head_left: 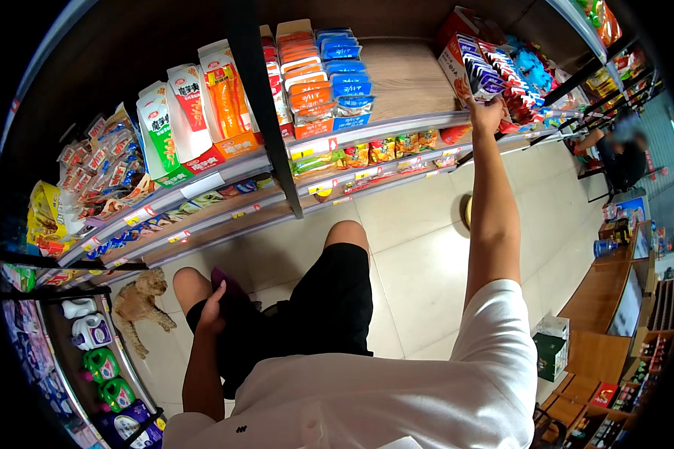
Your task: The person wipes a blue pump bottle with a cloth and reorganizes snack packages and detergent bottles on the shelves.
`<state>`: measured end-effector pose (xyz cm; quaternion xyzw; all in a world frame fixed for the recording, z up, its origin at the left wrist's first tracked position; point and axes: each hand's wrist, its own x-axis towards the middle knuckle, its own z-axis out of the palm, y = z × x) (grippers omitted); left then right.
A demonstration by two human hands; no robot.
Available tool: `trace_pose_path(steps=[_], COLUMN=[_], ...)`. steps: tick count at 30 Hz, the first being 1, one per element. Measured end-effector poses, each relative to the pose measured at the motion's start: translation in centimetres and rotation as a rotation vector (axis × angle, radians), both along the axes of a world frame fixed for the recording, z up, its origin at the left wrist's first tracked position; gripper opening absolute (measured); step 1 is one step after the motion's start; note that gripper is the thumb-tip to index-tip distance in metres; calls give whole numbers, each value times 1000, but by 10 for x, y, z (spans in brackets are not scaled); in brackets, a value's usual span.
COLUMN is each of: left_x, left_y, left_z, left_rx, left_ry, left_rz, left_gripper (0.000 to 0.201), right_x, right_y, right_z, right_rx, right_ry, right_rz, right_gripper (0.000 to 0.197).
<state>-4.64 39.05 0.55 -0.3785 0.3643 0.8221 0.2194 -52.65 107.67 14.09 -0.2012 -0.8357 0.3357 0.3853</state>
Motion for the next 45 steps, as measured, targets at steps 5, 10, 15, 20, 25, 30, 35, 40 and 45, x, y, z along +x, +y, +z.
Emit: trace_pose_path(steps=[5, 10, 15, 20, 25, 30, 35, 40, 45], left_x=[0, -4, -2, -8, 1, 5, 1, -3, -7], left_y=[4, 9, -2, 1, -2, -1, 3, 8, 14], left_z=[3, 7, -12, -17, -26, -16, -12, 4, -4], left_rx=[-1, -46, 38, 27, 59, 89, 80, 56, 9], left_ry=[37, 38, 82, 33, 63, 91, 26, 7, 17], left_rz=[-1, 2, -2, -6, 3, 23, 72, 14, -17], left_gripper=[46, 42, 43, 37, 35, 33, 34, 38, 40], right_x=[-10, 45, 66, 102, 127, 105, 84, 76, 64], right_y=[-21, -102, -143, -197, -211, -119, 59, 61, 79], right_z=[1, 53, 37, 32, 48, 20, 6, 12, 15], right_rx=[109, 14, 43, 45, 75, -2, -173, -493, -338], right_ry=[-121, -304, -265, -158, -238, 37, 235, 126, 35], right_rz=[-5, -39, 169, 523, 683, 407, -118, 198, 75], right_gripper=[71, 96, 80, 73, 60, 50, 93, 102, 92])
